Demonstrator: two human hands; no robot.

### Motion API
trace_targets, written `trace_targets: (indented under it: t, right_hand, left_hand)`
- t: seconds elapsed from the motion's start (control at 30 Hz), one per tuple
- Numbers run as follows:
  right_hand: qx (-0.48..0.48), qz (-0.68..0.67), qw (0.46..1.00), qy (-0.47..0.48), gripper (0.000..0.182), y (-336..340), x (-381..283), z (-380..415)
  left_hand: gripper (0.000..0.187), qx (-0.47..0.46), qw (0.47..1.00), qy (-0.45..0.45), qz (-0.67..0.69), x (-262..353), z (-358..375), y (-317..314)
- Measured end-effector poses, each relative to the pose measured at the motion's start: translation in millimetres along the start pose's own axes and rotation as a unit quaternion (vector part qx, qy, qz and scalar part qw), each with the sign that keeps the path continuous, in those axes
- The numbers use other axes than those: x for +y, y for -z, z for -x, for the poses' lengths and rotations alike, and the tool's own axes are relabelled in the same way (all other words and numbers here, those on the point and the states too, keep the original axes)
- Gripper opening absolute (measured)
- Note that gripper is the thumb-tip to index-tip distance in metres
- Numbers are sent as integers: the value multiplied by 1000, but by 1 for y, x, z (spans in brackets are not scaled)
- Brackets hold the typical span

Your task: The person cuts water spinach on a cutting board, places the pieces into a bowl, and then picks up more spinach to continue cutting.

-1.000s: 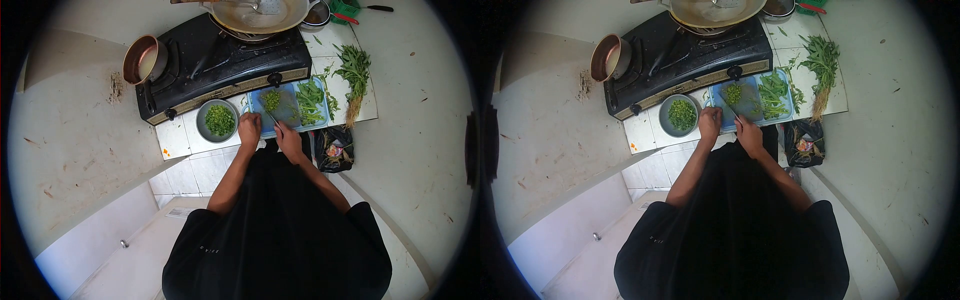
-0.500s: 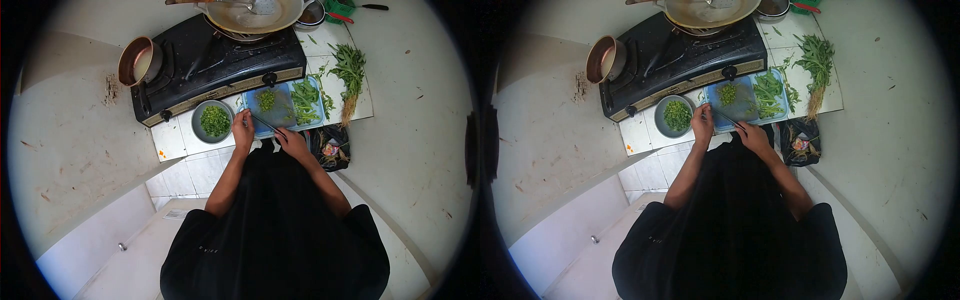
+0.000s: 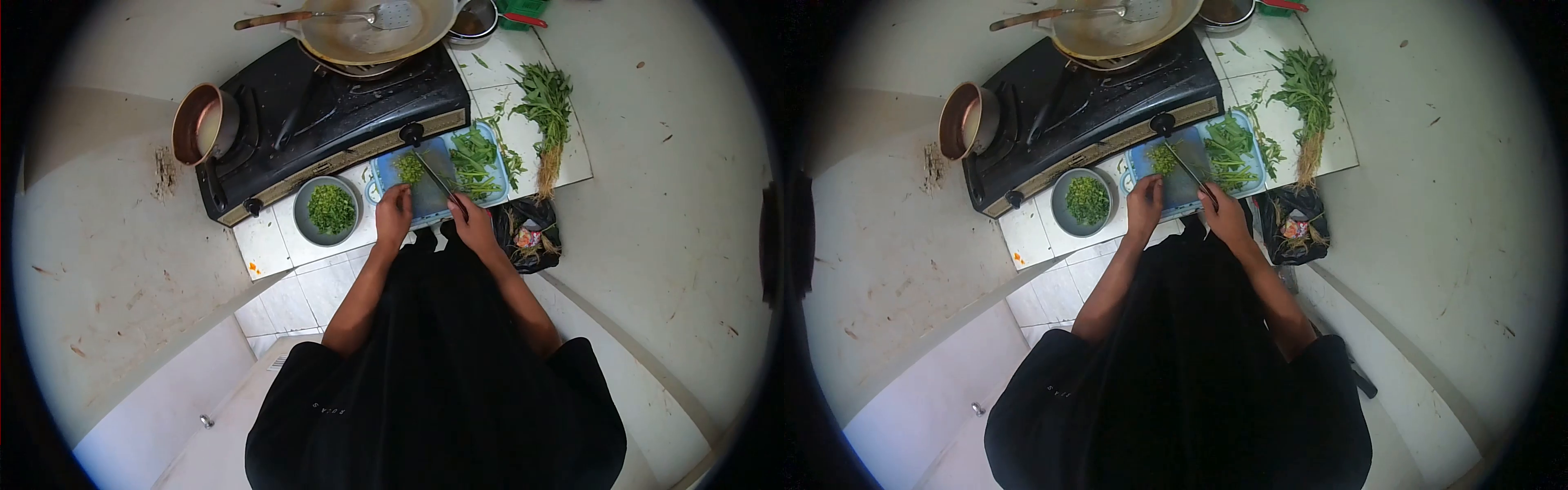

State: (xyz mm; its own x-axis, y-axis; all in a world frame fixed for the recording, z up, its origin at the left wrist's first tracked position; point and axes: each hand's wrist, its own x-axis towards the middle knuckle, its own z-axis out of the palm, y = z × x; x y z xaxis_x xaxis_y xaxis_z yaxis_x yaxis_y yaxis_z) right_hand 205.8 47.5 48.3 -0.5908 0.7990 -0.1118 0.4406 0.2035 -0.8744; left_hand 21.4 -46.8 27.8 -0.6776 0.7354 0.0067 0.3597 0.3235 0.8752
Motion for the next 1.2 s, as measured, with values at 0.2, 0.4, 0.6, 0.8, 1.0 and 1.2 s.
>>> trace_targets:
  t: [0.2, 0.4, 0.6, 0.8, 1.0, 1.2]
  right_hand:
    - [103, -49, 994, 0, 31, 18, 12, 28]
    - [132, -73, 986, -77, 31, 57, 26, 35]
    - [191, -87, 977, -30, 32, 89, 59, 25]
    - [147, -88, 981, -92, 33, 111, 47, 20]
    - [123, -51, 990, -37, 34, 115, 56, 8]
    - [104, -52, 992, -47, 34, 118, 60, 3]
  left_hand:
    - [15, -115, 989, -88, -15, 32, -11, -36]
    - [18, -202, 965, -140, -95, 67, -38, -84]
    - [28, -241, 890, -197, -332, 72, -37, -138]
    - [26, -240, 873, -205, -373, 63, -30, -149]
    - [24, -298, 886, -179, -306, 74, -47, -133]
    - [23, -294, 941, -64, -152, 75, -65, -104]
